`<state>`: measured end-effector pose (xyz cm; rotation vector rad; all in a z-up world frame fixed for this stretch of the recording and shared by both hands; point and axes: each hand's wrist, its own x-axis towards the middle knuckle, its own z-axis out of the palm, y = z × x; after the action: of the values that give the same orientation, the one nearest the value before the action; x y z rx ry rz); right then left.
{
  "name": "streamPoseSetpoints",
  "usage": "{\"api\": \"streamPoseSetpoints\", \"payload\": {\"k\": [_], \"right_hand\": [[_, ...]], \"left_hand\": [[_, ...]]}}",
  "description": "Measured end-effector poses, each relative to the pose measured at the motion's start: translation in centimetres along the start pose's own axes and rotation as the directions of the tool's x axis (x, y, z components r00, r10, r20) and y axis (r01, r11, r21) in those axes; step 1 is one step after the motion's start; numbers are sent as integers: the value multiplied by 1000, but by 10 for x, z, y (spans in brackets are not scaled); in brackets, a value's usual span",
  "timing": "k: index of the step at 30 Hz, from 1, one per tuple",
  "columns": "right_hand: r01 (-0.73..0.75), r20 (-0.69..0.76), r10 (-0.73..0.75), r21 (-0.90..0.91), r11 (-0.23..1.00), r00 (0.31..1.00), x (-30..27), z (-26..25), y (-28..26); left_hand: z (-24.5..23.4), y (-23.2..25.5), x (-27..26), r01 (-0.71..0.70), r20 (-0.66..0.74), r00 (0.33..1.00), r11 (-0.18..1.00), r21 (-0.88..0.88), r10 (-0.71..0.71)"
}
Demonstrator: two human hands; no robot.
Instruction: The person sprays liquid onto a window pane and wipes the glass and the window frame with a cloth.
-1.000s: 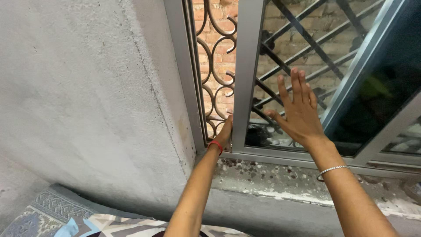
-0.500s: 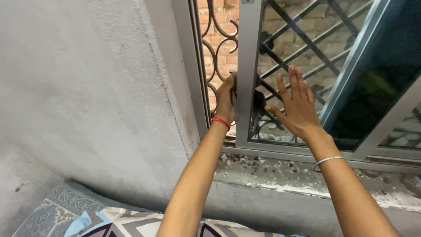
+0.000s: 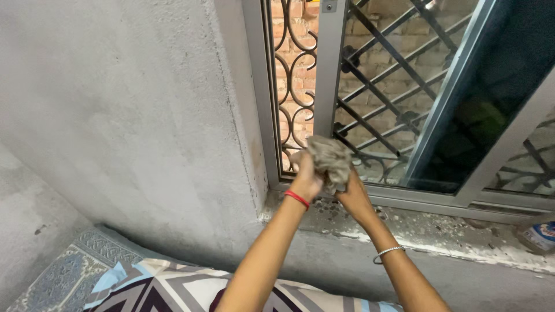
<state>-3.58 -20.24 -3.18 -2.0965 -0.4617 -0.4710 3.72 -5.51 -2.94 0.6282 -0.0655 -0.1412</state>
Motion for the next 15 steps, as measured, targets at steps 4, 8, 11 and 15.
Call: {"api": "streamPoseSetpoints", "payload": {"k": [4,8,11,15], "right_hand": [[-290,13,317,441,850,948,3,-8,30],[-247,-255,447,558,792,858,8,-47,57],[-130,-452,374,484,866,810,17,-83,71],[-5,-663,214,302,953,718,34,-120,48]], "left_hand": [[20,-20,11,-80,122,990,996,40,75],[25,-10,30,-283,88,957,824,491,276],[37,2,29,-283,126,958,771,571,258],[70,33,-2,-405,219,860,355,843,461]]}}
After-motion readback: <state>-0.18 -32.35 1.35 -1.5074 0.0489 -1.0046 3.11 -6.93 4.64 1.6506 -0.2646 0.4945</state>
